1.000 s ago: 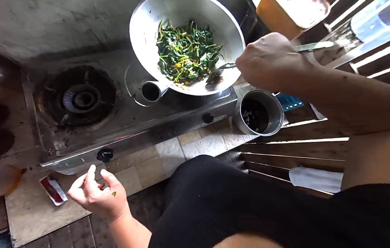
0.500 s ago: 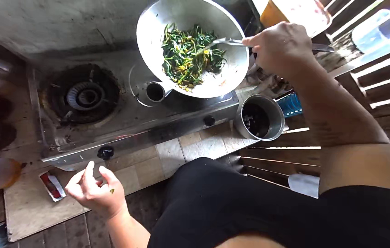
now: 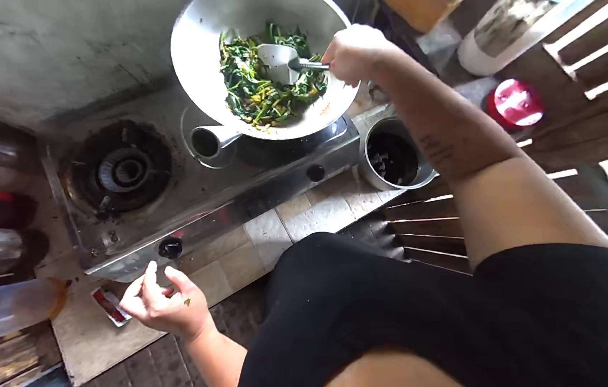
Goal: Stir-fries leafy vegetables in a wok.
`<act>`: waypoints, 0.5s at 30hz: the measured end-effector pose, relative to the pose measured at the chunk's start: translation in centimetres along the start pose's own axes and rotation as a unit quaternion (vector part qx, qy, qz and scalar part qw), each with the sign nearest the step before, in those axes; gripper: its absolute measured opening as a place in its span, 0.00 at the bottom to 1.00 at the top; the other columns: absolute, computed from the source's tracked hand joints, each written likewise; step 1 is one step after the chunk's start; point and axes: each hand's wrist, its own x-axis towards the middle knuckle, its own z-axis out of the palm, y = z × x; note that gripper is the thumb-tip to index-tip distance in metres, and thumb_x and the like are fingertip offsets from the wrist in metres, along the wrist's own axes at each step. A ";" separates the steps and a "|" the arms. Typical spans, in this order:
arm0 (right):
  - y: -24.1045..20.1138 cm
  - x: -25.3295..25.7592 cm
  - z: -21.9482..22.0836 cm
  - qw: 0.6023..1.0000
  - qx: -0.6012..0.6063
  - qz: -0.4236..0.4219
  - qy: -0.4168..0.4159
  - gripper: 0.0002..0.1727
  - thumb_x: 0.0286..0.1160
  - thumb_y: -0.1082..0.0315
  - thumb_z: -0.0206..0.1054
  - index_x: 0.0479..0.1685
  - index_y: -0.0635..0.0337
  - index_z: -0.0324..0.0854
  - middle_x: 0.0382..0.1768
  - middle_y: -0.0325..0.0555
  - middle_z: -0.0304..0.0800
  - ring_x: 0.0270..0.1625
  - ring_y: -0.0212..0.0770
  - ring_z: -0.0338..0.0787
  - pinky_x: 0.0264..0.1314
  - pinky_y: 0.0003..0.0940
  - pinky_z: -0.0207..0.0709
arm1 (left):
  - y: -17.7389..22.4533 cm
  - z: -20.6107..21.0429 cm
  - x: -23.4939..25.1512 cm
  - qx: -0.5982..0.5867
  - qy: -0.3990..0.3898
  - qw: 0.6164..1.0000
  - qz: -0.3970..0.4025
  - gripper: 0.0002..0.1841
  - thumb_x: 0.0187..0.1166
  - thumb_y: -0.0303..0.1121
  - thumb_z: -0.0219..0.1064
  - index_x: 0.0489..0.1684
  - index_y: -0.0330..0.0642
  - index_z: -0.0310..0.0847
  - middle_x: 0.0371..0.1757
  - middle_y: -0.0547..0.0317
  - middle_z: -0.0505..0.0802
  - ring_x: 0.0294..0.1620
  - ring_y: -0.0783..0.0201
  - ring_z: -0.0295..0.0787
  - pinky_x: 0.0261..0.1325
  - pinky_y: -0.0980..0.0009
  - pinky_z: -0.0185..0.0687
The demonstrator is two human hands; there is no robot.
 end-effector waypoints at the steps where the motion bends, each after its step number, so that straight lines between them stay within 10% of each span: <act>1: 0.5 0.5 0.7 1.000 -0.002 0.008 -0.019 0.14 0.84 0.69 0.59 0.58 0.57 0.89 0.51 0.61 0.91 0.53 0.62 0.91 0.55 0.68 0.79 | 0.1 -0.1 0.0 -0.004 0.001 1.000 0.003 0.17 0.83 0.30 0.65 0.61 0.25 0.86 0.56 0.28 0.84 0.43 0.58 0.83 0.44 0.77 0.77; 6: 2.6 -3.7 1.3 0.995 -0.011 -0.039 0.089 0.21 0.86 0.62 0.63 0.76 0.50 0.84 0.69 0.66 0.85 0.77 0.70 0.79 0.75 0.72 0.69 | 0.4 -1.6 -0.9 0.019 -0.005 1.000 -0.005 0.19 0.83 0.31 0.65 0.63 0.24 0.84 0.57 0.25 0.84 0.41 0.53 0.83 0.43 0.72 0.79; 9: 1.8 -9.5 2.5 0.955 0.055 -0.174 0.233 0.20 0.83 0.65 0.66 0.72 0.52 0.86 0.61 0.69 0.87 0.66 0.71 0.84 0.70 0.70 0.73 | -0.4 -2.7 -2.4 0.044 -0.004 0.999 -0.026 0.22 0.83 0.33 0.63 0.67 0.25 0.82 0.56 0.24 0.83 0.38 0.53 0.82 0.41 0.70 0.78; 11: 0.0 -13.3 4.8 0.907 0.162 -0.293 0.254 0.18 0.82 0.65 0.66 0.68 0.50 0.89 0.54 0.55 0.91 0.55 0.54 0.91 0.56 0.55 0.85 | -1.0 -2.7 -4.1 0.051 -0.002 0.997 -0.054 0.25 0.82 0.35 0.63 0.72 0.24 0.77 0.59 0.21 0.80 0.39 0.50 0.81 0.42 0.66 0.78; 15: -6.2 -13.0 12.0 0.812 0.301 -0.493 0.084 0.16 0.79 0.68 0.65 0.61 0.54 0.93 0.35 0.46 0.93 0.30 0.38 0.90 0.35 0.36 0.87 | -2.2 -3.2 -10.1 0.057 -0.016 0.985 -0.164 0.31 0.73 0.27 0.70 0.77 0.23 0.72 0.72 0.12 0.74 0.50 0.29 0.88 0.50 0.44 0.87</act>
